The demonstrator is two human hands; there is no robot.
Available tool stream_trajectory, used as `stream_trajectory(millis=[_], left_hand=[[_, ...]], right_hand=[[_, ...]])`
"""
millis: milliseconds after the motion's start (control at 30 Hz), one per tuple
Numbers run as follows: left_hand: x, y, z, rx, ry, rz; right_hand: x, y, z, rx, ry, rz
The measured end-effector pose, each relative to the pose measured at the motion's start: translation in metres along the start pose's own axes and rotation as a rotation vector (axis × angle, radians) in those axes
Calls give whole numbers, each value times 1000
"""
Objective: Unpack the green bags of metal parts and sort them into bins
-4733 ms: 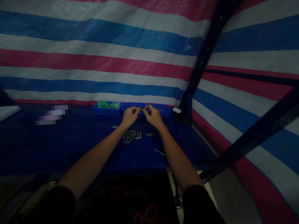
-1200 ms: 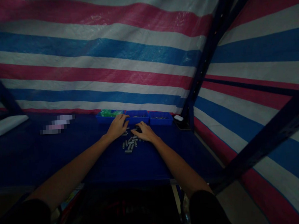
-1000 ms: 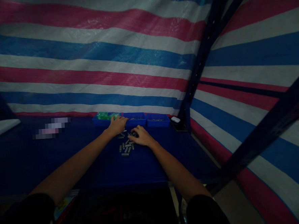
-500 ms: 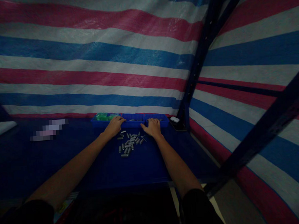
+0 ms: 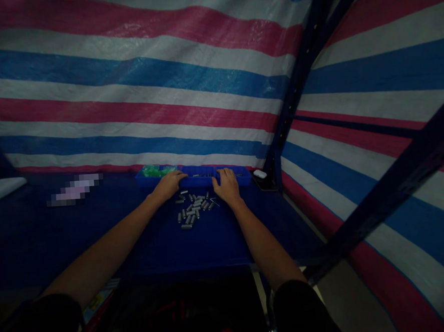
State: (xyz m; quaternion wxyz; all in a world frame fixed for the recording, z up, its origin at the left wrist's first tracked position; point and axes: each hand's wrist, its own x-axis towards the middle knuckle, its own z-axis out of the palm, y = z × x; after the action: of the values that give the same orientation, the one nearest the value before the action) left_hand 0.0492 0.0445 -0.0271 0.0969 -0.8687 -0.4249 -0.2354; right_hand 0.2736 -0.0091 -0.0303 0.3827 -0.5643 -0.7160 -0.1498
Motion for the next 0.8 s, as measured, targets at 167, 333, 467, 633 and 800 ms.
stream_trajectory(millis=[167,333,467,633,800], left_hand=[[-4,4,-11,-59,163,-45],[-16,6,-24,-180,-190,101],[-23,6,-22,-230,-392,89],[-24,6,-22,-239,-387,-1],[-21,18,-30,-365,-265,-55]], right_hand=[[-12,-35,-4,87,-266,-137],[-15,-37,3,160,-428,-75],[-9,-22,5,406,-537,158],[-4,-14,2,891,-556,569],[-6,-13,-1,746,-412,348]])
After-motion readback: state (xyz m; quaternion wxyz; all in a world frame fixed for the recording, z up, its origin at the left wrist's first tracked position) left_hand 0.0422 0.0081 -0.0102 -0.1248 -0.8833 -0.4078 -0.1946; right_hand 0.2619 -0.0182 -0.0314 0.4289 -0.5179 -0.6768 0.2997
